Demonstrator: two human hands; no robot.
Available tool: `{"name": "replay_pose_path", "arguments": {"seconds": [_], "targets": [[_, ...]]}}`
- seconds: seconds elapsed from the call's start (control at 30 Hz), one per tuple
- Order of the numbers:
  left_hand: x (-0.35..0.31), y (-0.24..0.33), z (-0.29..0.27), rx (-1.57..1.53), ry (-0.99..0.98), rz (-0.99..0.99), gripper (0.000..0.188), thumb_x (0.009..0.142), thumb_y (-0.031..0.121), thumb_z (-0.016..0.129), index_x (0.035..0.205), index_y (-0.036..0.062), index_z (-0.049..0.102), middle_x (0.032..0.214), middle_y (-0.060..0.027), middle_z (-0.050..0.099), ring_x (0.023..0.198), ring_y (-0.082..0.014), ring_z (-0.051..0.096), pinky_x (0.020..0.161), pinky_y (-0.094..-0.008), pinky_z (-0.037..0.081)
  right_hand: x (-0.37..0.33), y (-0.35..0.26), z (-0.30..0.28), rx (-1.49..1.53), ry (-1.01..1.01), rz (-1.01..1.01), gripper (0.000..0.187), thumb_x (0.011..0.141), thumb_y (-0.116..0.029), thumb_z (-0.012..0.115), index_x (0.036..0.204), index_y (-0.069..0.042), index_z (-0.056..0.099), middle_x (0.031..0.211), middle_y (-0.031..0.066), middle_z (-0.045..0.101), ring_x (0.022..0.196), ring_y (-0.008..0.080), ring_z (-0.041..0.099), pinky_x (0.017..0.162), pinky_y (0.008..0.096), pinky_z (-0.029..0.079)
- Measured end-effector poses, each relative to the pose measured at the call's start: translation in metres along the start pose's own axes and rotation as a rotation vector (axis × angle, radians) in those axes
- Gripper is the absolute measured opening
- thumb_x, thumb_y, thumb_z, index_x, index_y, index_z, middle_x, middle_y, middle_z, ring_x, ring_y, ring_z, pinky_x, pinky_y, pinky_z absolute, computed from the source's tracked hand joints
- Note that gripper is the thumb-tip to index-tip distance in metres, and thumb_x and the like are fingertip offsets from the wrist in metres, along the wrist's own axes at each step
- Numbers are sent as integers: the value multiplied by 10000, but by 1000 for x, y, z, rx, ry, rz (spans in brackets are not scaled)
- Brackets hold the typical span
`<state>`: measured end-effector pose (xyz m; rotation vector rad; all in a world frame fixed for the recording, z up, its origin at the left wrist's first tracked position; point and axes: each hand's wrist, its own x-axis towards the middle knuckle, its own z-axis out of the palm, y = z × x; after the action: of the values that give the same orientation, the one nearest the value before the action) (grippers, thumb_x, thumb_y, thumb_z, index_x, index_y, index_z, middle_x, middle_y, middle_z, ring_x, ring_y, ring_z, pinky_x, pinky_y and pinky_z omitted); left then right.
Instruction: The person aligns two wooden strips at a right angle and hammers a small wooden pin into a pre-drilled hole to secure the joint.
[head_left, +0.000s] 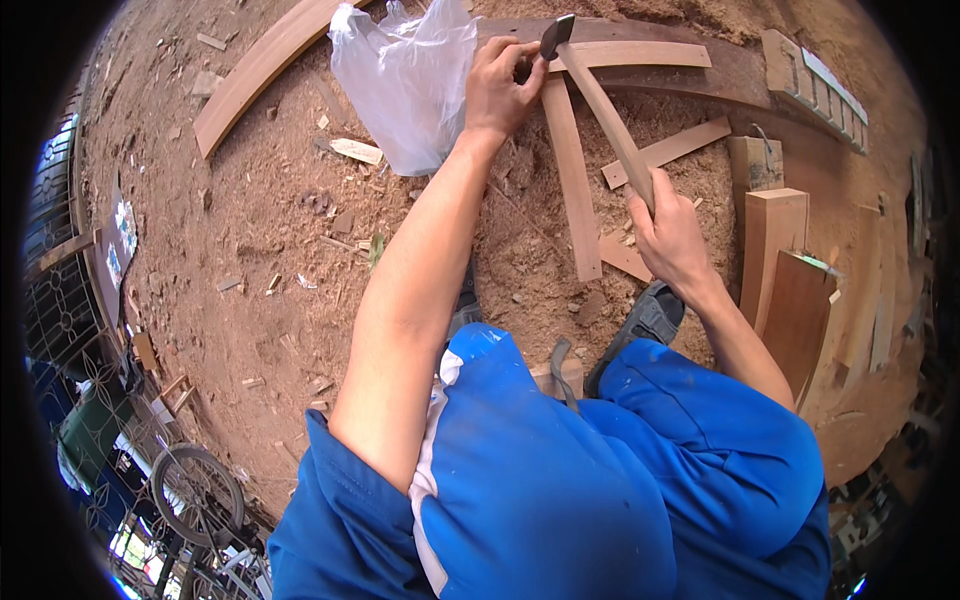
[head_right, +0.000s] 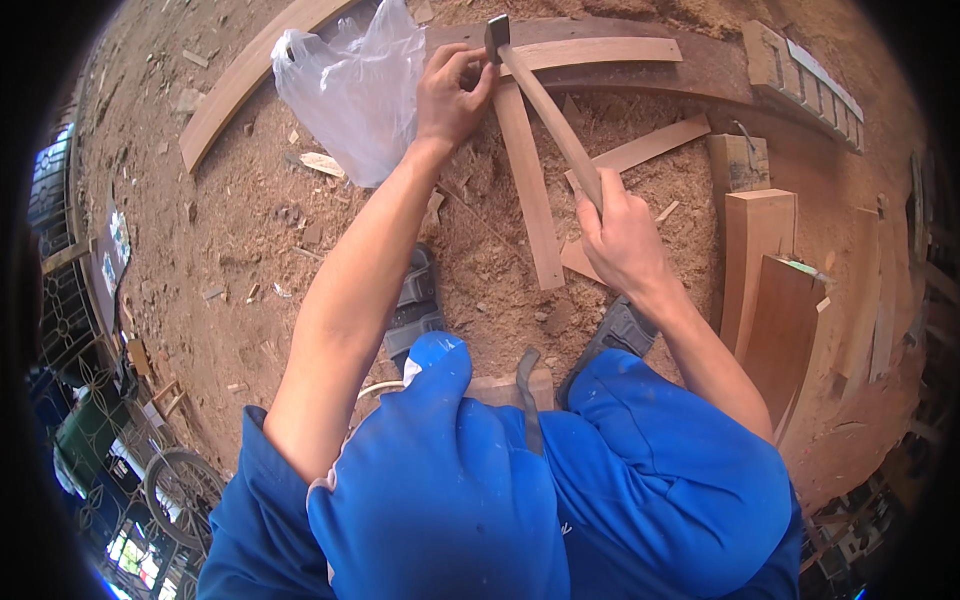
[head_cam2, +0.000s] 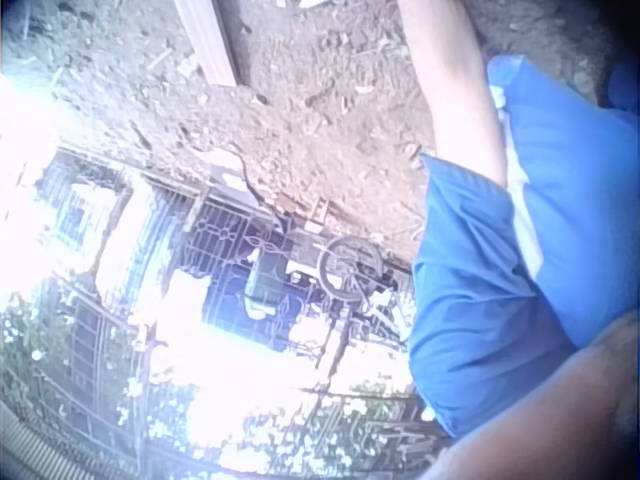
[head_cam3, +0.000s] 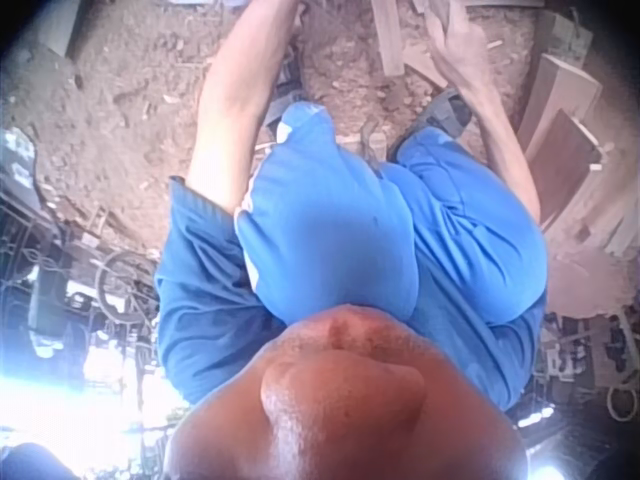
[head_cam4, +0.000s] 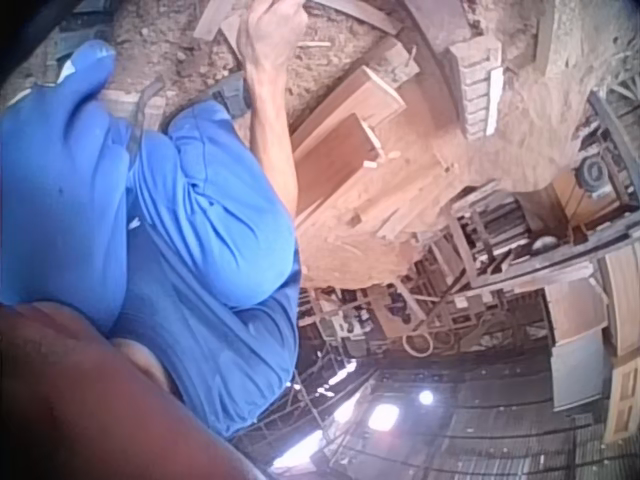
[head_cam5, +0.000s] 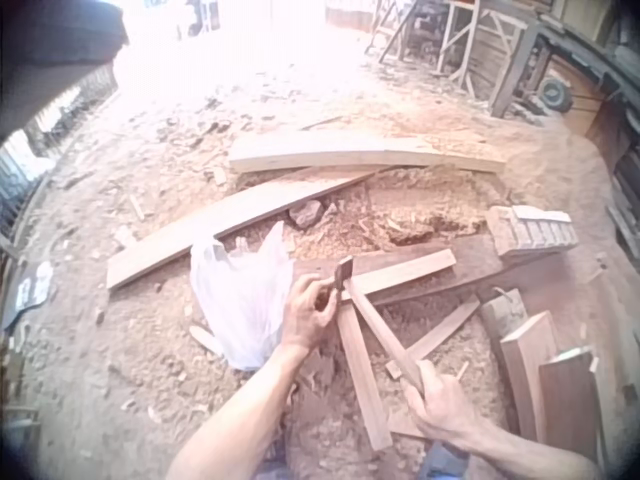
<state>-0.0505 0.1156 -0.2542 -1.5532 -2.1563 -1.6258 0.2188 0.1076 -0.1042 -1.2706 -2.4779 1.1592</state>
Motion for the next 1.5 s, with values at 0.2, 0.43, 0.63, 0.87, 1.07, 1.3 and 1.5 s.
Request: {"name": "replay_pose_path", "arguments": {"seconds": [0.2,0.43,0.63,0.87,1.07,1.3,1.5], "targets": [[0,-3,-2,11,-8,-5,227,904,234,777,1038,52,786,1051,-93,706,757,-194,716,727,-326,598,0,-18,-7,79,61,-2,241,1041,-116,552,1229,34,543,729,233,658,678,419,700,597,484,501],[1,-1,1,-1,7,5,225,899,228,785,1034,49,784,1050,-98,706,753,-190,718,713,-321,600,1,-13,0,40,55,-21,241,1039,-115,550,1224,40,536,741,247,662,704,425,708,609,487,506],[-1,-4,2,6,3,-2,221,900,226,786,1032,48,783,1049,-100,706,754,-190,721,698,-316,599,6,-3,4,-66,-63,43,248,1042,-137,557,1216,38,536,759,273,667,734,457,705,624,507,507],[0,-3,0,21,16,11,221,897,228,787,1025,48,787,1044,-89,708,755,-181,717,688,-311,600,1,-8,9,47,20,-1,259,1039,-155,554,1205,42,528,744,271,664,711,470,695,622,534,509],[1,-3,2,29,7,17,217,907,224,780,1043,55,790,1042,-75,708,755,-165,711,686,-304,598,-1,-1,12,18,25,-71,246,1057,-138,551,1222,43,526,698,210,649,638,365,701,561,458,497],[-3,-5,-2,22,-19,2,247,917,241,784,1078,54,786,1070,-83,706,771,-171,719,694,-302,602,-4,-4,9,85,15,-2,251,1065,-152,549,1221,45,542,690,179,640,609,291,688,545,427,487],[0,-6,-12,34,-117,71,340,921,258,792,1202,70,756,1139,-98,698,851,-199,739,766,-321,612,-7,14,14,57,23,-17,252,1064,-162,555,1222,34,554,703,190,648,612,290,686,546,430,482]]}}
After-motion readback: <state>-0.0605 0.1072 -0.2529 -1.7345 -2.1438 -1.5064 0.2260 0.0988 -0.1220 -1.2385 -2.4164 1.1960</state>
